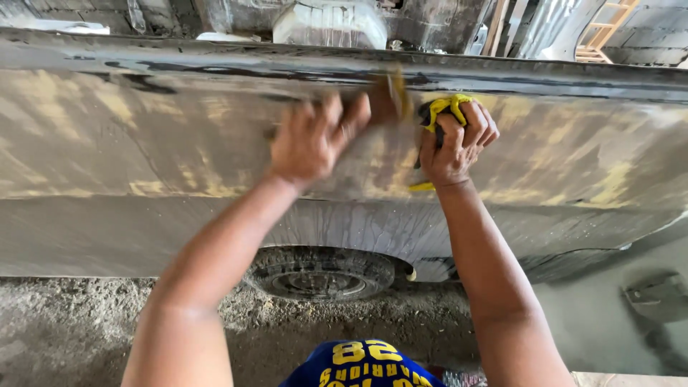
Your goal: Sanding the exterior body of a van using a sanding block and water.
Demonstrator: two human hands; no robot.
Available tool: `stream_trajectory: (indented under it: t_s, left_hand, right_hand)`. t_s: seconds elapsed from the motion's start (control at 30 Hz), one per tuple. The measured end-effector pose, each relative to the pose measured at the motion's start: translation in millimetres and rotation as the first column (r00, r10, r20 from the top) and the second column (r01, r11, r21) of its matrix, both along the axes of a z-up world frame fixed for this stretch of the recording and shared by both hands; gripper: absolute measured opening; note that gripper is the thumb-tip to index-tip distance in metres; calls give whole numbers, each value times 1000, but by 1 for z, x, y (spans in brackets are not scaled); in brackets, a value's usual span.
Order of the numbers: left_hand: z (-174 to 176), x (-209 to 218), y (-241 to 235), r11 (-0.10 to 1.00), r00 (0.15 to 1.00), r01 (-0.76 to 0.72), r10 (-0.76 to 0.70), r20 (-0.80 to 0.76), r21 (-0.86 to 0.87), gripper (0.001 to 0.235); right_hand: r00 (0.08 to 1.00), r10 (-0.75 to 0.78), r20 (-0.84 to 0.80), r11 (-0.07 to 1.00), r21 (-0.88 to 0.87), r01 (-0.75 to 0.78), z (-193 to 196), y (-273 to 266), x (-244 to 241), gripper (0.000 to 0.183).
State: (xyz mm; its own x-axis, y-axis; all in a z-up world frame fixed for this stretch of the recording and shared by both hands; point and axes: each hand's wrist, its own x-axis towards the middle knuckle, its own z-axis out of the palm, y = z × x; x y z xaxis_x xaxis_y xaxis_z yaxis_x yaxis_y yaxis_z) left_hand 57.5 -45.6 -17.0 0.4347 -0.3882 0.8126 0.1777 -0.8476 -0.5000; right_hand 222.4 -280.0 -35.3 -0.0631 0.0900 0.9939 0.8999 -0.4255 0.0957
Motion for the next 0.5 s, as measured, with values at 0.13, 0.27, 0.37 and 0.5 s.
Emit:
stream_trajectory:
  t_s: [0.13, 0.27, 0.37, 0.5]
  left_hand:
    - [-81, -30, -15, 994, 958, 104, -92, -271, 29, 71]
    - [-109, -30, 3, 964, 902, 175, -75, -426, 199, 76]
    - [-53, -12, 1, 982, 887, 94, -8, -461, 165, 64]
    - [52, -16, -24, 995, 991, 15, -1, 135, -103, 76]
  right_hand:
    - [1000, 2, -12, 1000, -9, -2, -1, 0, 1, 25]
    - [1000, 2, 8, 1000, -2, -2, 0, 2, 3, 25]
    - [1000, 1, 10, 1000, 8, -1, -3, 2, 5, 25]
    - [1000, 5, -10, 1000, -26, -5, 2, -2, 0, 26]
